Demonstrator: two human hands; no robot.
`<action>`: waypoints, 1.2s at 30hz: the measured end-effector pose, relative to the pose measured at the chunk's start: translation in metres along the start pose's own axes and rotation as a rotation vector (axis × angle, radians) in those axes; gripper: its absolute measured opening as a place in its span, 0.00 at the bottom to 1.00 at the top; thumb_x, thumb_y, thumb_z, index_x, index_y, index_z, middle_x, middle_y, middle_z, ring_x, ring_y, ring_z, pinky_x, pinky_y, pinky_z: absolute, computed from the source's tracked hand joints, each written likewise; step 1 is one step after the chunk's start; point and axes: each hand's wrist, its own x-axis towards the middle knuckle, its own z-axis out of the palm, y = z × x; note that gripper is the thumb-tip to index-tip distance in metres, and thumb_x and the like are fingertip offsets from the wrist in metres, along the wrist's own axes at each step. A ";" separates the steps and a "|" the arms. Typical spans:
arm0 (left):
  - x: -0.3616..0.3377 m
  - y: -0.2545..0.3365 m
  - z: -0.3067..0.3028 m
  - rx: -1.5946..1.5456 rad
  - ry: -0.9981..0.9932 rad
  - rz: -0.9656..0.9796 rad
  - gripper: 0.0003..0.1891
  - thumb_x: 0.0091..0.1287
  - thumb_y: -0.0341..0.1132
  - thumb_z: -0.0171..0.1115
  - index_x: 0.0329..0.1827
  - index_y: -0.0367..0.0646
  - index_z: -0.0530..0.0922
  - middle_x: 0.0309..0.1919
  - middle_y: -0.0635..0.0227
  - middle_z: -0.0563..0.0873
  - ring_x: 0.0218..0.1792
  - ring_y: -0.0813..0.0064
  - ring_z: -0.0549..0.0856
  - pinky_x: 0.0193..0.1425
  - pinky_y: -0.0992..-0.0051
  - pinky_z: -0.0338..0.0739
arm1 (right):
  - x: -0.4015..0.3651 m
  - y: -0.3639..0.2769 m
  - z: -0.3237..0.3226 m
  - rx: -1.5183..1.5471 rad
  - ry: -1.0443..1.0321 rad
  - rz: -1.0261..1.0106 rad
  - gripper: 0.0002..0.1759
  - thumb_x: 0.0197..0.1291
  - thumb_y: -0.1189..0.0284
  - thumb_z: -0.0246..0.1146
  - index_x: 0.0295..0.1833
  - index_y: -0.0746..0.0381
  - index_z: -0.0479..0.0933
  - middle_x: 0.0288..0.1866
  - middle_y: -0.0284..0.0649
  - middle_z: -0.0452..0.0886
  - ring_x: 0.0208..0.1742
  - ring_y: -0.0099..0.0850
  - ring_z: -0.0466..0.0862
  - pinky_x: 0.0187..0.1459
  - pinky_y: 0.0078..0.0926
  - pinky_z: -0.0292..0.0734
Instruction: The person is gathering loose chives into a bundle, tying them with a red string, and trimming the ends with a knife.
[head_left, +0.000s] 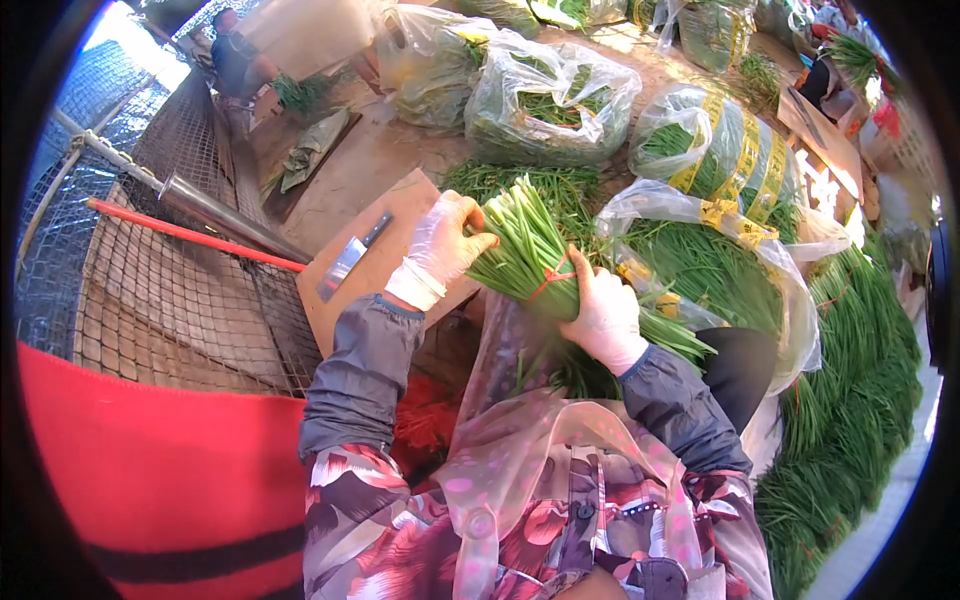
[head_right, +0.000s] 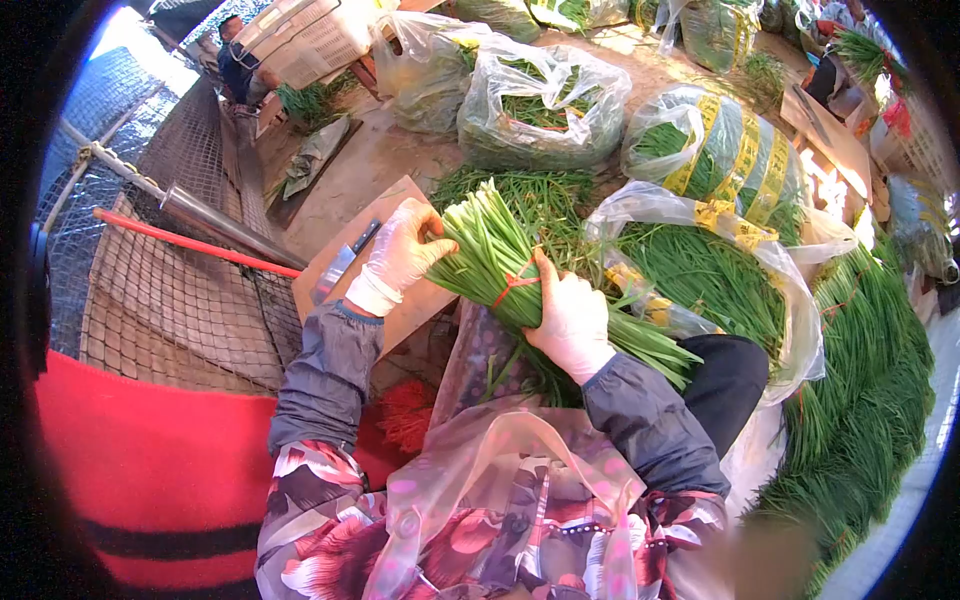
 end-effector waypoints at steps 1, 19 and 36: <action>0.002 -0.003 0.001 -0.002 0.001 0.001 0.15 0.50 0.34 0.76 0.31 0.39 0.75 0.33 0.60 0.81 0.36 0.62 0.82 0.39 0.67 0.76 | -0.001 0.000 0.000 -0.003 0.007 0.004 0.57 0.34 0.58 0.78 0.73 0.56 0.59 0.41 0.44 0.78 0.42 0.41 0.81 0.41 0.40 0.75; -0.006 0.011 0.010 0.159 0.138 0.341 0.12 0.51 0.35 0.73 0.30 0.40 0.79 0.29 0.60 0.78 0.35 0.55 0.79 0.39 0.62 0.74 | -0.010 0.002 0.007 -0.015 0.050 -0.046 0.59 0.33 0.59 0.79 0.75 0.56 0.57 0.46 0.42 0.77 0.45 0.40 0.79 0.45 0.40 0.73; 0.070 0.012 -0.022 0.014 -0.386 0.398 0.14 0.57 0.28 0.66 0.48 0.41 0.83 0.43 0.59 0.87 0.44 0.63 0.85 0.48 0.70 0.79 | -0.012 -0.004 0.005 0.011 0.013 -0.149 0.59 0.29 0.66 0.77 0.73 0.57 0.59 0.52 0.43 0.74 0.49 0.42 0.76 0.47 0.39 0.70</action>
